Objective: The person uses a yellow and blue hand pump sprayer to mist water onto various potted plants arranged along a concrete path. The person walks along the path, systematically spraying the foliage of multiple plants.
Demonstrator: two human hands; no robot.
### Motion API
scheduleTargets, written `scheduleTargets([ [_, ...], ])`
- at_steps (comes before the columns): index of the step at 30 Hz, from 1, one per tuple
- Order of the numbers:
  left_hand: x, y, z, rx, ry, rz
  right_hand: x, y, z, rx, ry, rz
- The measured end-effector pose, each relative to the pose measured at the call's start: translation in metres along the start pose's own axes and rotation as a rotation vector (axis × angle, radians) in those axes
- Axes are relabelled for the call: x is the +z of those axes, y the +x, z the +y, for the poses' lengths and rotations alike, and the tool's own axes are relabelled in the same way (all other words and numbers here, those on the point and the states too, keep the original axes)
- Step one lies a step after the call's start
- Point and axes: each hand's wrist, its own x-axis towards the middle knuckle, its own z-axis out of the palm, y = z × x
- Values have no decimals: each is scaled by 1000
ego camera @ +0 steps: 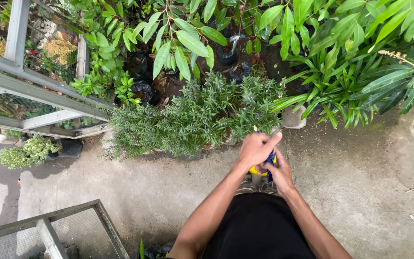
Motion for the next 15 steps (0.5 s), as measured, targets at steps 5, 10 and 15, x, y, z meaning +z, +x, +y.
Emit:
scheduleTargets([
  [5, -28, 7, 61, 121, 47, 3, -6, 6, 6, 80, -248, 163],
  [10, -35, 1, 95, 199, 346, 101, -11, 21, 15, -275, -445, 183],
  [15, -9, 6, 77, 394, 400, 162, -17, 23, 21, -249, -398, 236],
])
